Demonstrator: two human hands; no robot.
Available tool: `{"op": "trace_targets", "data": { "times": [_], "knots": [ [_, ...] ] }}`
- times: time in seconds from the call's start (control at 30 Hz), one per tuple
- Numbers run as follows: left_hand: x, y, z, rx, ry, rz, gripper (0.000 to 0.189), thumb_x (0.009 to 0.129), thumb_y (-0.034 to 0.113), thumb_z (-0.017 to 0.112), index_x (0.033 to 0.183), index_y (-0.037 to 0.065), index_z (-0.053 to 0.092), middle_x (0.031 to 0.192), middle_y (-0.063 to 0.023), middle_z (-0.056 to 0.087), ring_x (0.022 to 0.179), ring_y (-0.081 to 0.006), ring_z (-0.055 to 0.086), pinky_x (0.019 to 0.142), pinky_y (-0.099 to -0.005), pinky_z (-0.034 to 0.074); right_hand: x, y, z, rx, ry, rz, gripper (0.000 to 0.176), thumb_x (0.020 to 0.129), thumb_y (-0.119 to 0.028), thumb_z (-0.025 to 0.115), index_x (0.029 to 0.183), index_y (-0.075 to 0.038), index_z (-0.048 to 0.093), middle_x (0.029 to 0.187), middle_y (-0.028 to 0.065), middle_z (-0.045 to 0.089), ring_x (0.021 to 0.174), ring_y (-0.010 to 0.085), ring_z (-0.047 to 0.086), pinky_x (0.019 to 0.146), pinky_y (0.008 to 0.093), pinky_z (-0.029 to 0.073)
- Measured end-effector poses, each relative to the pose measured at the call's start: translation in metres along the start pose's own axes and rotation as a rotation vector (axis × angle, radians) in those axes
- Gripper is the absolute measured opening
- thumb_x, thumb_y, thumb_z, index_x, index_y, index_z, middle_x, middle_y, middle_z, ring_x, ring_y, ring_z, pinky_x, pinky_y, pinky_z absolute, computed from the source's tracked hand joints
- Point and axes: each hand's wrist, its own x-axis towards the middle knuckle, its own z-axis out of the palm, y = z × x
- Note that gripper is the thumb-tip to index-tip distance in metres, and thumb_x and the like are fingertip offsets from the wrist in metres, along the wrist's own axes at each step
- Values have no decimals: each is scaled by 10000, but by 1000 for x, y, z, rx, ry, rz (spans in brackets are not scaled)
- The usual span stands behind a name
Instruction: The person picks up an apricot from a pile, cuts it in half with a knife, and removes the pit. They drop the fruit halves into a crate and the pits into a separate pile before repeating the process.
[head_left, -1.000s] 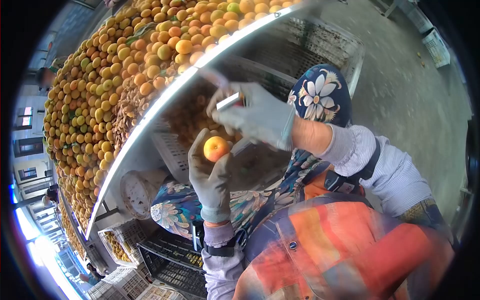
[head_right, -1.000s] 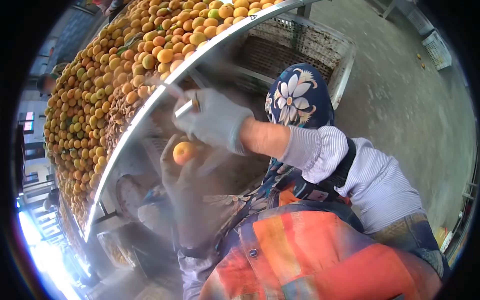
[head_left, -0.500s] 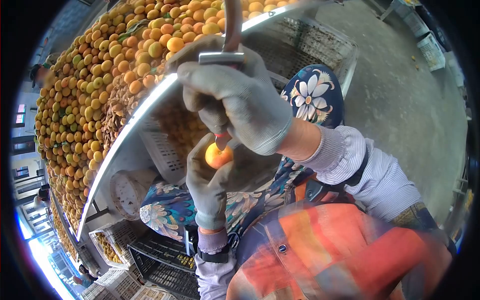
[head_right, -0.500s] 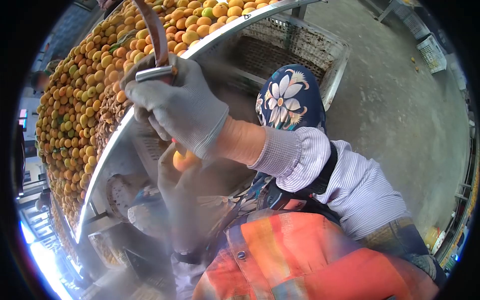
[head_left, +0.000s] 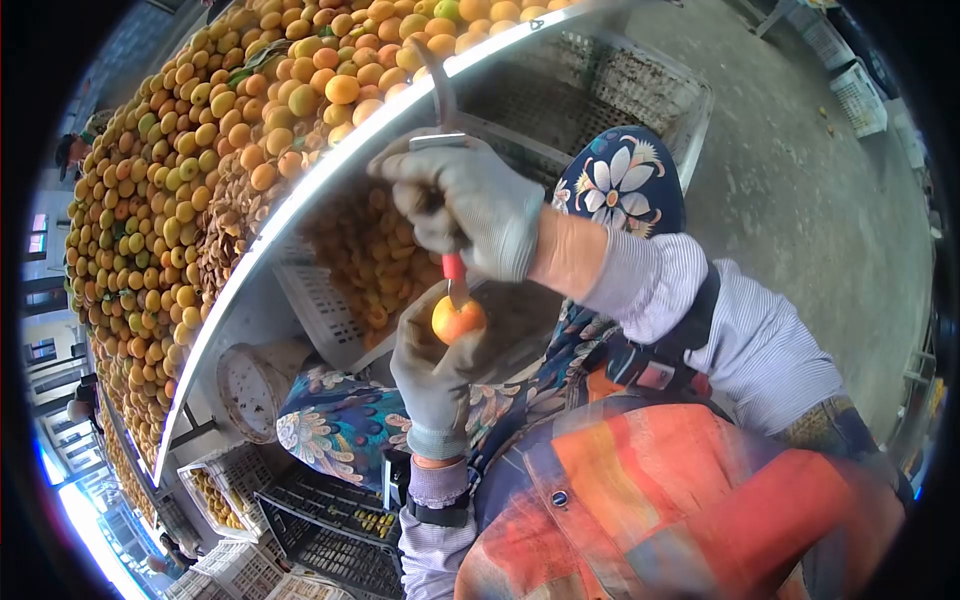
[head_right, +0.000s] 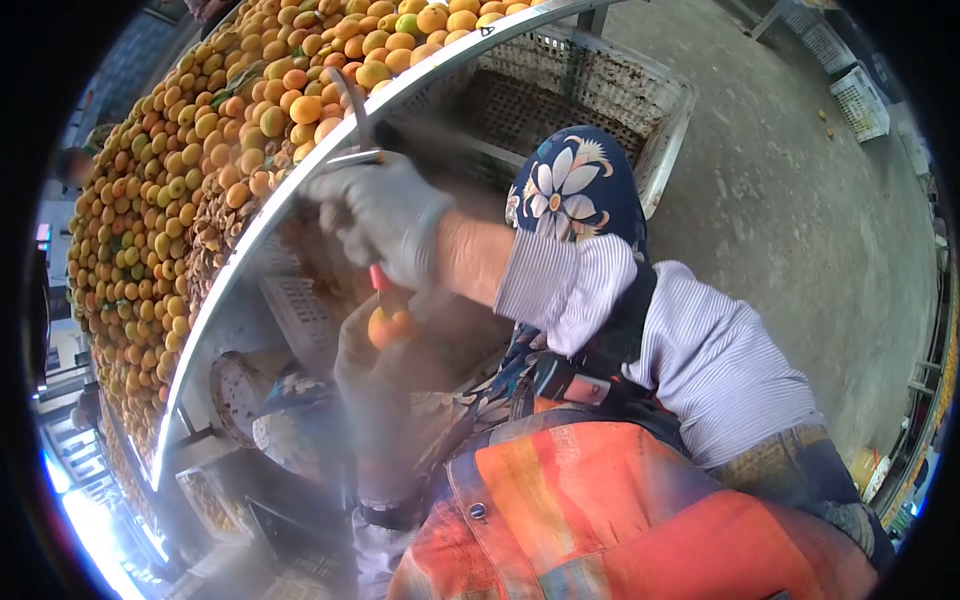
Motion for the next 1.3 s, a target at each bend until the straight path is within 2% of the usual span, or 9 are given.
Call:
{"op": "trace_targets", "data": {
  "times": [0.1, 0.57, 0.7, 0.83, 0.97, 1.1, 1.23, 1.27, 1.3],
  "knots": [
    [5, -1, -5, -4, -36, 24, 629, 749, 102, 796, 1267, -52, 473, 1137, -102, 585, 984, -156, 588, 898, -283, 476, 17, 0, -30, 549, -158, 244, 74, 930, -135, 538, 938, -63, 553, 608, -77, 381, 419, 21, 269, 397, 181, 228],
    [8, 0, -6, -17, -97, -15, 621, 779, 47, 754, 1312, -33, 444, 1205, -104, 559, 1059, -168, 565, 942, -300, 455, -9, -3, -1, -35, 30, -217, 57, 920, -157, 570, 930, -101, 564, 625, -43, 450, 445, 36, 331, 419, 204, 288],
    [8, -2, -9, -52, -94, -47, 641, 784, 84, 756, 1324, -40, 434, 1227, -109, 551, 1071, -174, 561, 958, -309, 445, -7, -2, -3, -7, 13, -53, 53, 919, -147, 561, 937, -98, 572, 642, -45, 457, 450, 36, 334, 419, 199, 278],
    [11, -6, -15, 14, -88, -5, 642, 786, 95, 755, 1327, -42, 438, 1241, -103, 539, 1094, -174, 548, 965, -307, 440, 8, -13, -23, 217, -181, -166, 70, 922, -133, 553, 939, -67, 572, 652, -41, 448, 476, 32, 336, 445, 189, 291],
    [11, 5, -13, -88, -48, -48, 645, 789, 105, 754, 1334, -31, 436, 1241, -95, 534, 1089, -170, 545, 959, -302, 443, -3, -16, -15, 18, -21, -53, 112, 909, -179, 570, 942, -73, 565, 669, -31, 466, 458, 41, 356, 425, 184, 293],
    [17, 18, -18, -55, -32, 15, 648, 810, 140, 741, 1351, -13, 420, 1221, -90, 542, 1044, -160, 558, 924, -278, 460, -23, -7, -11, -661, -76, 21, 155, 858, -221, 602, 928, -85, 579, 680, -6, 538, 443, 59, 449, 396, 197, 351],
    [15, 22, -25, -62, 44, 51, 648, 817, 173, 739, 1350, -3, 415, 1199, -91, 556, 973, -133, 580, 789, -205, 492, -30, 24, -25, -1283, -197, -332, 147, 847, -166, 578, 920, -39, 569, 671, 114, 575, 579, 207, 591, 556, 297, 448],
    [14, 23, -25, -62, 45, 55, 648, 817, 173, 739, 1350, -3, 415, 1199, -91, 556, 973, -133, 580, 789, -205, 492, -38, 21, -20, -1296, -155, -47, 161, 837, -168, 548, 919, -41, 605, 825, 220, 647, 779, 387, 633, 692, 424, 494],
    [14, 25, -23, -75, 71, 38, 650, 813, 176, 743, 1347, -3, 417, 1199, -93, 560, 953, -126, 585, 740, -187, 489, -38, 25, -23, -1299, -156, -50, 161, 837, -168, 548, 919, -41, 605, 825, 220, 647, 779, 387, 633, 692, 424, 494]
  ]
}}
